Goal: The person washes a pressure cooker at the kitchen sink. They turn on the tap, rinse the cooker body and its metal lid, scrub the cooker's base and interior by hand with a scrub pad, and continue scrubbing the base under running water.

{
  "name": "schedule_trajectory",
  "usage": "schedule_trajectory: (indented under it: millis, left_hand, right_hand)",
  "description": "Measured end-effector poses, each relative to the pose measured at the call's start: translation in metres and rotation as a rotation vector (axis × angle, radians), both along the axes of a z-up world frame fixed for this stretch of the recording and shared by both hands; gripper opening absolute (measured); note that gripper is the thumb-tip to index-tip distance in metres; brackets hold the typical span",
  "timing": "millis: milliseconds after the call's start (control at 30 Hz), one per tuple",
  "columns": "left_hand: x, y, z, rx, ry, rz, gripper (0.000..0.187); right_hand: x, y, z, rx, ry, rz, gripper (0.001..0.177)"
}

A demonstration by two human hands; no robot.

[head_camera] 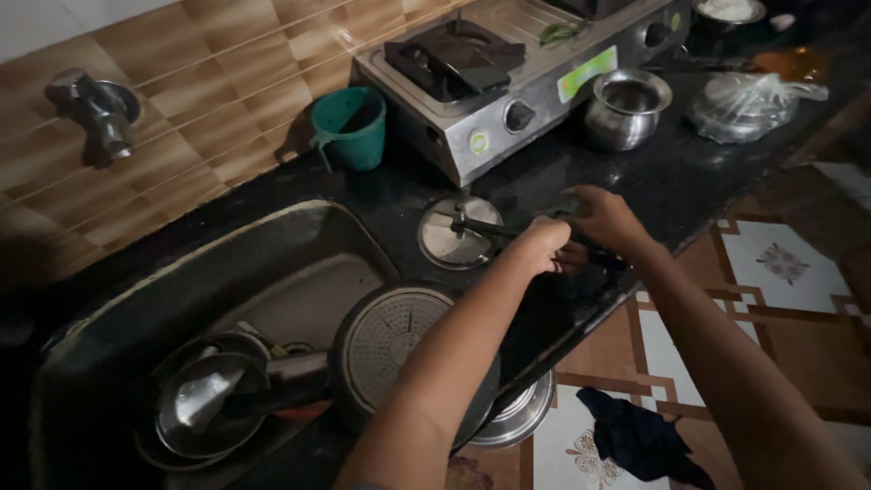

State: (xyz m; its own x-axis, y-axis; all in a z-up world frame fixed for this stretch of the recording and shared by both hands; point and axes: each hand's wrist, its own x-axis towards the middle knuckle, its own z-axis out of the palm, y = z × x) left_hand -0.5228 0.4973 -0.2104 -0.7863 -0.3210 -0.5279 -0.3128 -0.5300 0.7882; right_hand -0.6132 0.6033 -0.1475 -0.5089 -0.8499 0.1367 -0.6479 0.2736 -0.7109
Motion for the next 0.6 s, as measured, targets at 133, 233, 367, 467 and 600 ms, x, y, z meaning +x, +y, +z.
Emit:
schedule_trajectory:
  millis: [133,233,367,467,600]
  left_hand:
    - [-0.011,-0.019,-0.041,-0.039,0.076,-0.073,0.02]
    - [0.0,-0.029,-0.048,-0.091,-0.023,-0.129,0.029]
    - [0.017,-0.03,-0.028,-0.114,-0.073,-0.128,0.026]
    - [0.025,-0.033,-0.023,-0.207,-0.093,-0.09,0.027]
    - [0.024,-0.062,-0.019,-0.229,-0.086,-0.053,0.025]
  right_hand:
    - [-0.016,0.03,-0.004,0.253,0.04,0.042,0.044]
    - [-0.014,0.048,-0.008,0.528,-0.053,0.181,0.058]
    - [-0.007,0.05,0.003,0.662,0.09,0.141,0.065]
    - [-0.002,0.047,0.018,0.596,0.065,0.165,0.057]
    - [-0.005,0.049,0.04,0.579,0.03,0.132,0.053]
